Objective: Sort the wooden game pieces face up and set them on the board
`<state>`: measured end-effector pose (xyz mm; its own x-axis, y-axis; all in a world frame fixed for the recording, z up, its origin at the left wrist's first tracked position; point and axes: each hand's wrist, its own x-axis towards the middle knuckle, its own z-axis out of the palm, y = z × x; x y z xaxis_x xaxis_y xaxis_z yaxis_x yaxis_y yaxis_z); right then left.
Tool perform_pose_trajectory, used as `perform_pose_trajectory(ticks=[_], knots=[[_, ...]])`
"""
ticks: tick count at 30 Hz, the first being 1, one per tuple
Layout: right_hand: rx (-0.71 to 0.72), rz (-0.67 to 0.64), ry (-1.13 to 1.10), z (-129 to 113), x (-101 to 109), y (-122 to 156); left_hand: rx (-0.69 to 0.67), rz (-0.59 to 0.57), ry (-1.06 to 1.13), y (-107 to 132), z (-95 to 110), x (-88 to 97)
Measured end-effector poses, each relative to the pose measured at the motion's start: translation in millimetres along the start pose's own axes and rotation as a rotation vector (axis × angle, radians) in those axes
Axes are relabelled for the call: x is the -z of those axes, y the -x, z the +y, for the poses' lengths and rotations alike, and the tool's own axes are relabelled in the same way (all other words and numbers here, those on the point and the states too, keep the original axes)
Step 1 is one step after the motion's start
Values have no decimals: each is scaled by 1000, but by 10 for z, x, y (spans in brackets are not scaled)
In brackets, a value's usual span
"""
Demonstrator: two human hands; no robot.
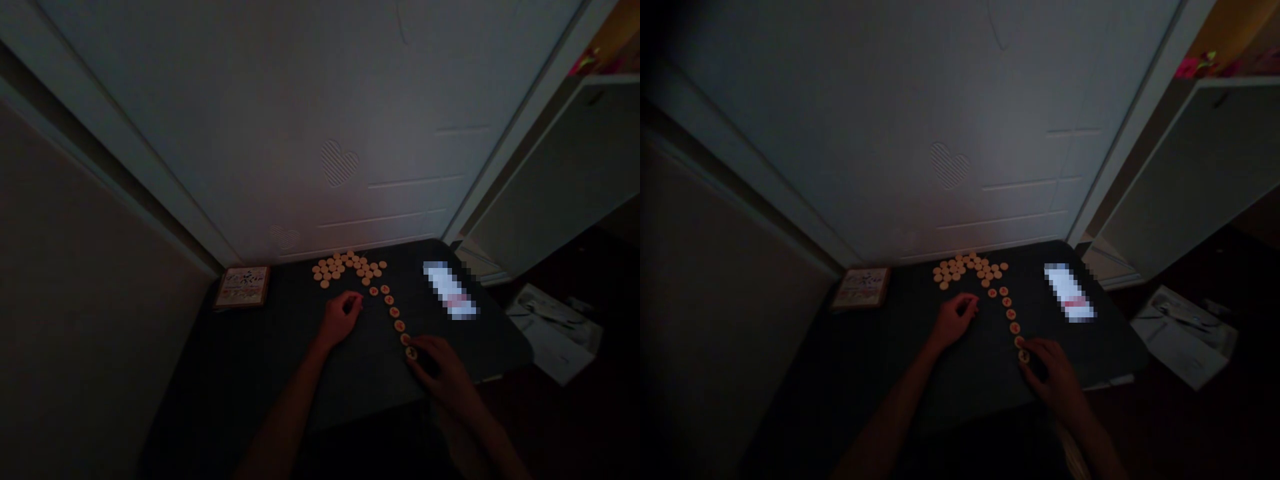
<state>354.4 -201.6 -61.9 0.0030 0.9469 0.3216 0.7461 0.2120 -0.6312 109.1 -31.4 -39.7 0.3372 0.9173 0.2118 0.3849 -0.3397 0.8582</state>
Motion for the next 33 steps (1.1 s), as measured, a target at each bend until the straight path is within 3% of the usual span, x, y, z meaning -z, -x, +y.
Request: perform_pose_trajectory(ticks=[33], knots=[[-2, -21, -52, 37, 41, -67, 20, 3, 40, -5, 9, -6]])
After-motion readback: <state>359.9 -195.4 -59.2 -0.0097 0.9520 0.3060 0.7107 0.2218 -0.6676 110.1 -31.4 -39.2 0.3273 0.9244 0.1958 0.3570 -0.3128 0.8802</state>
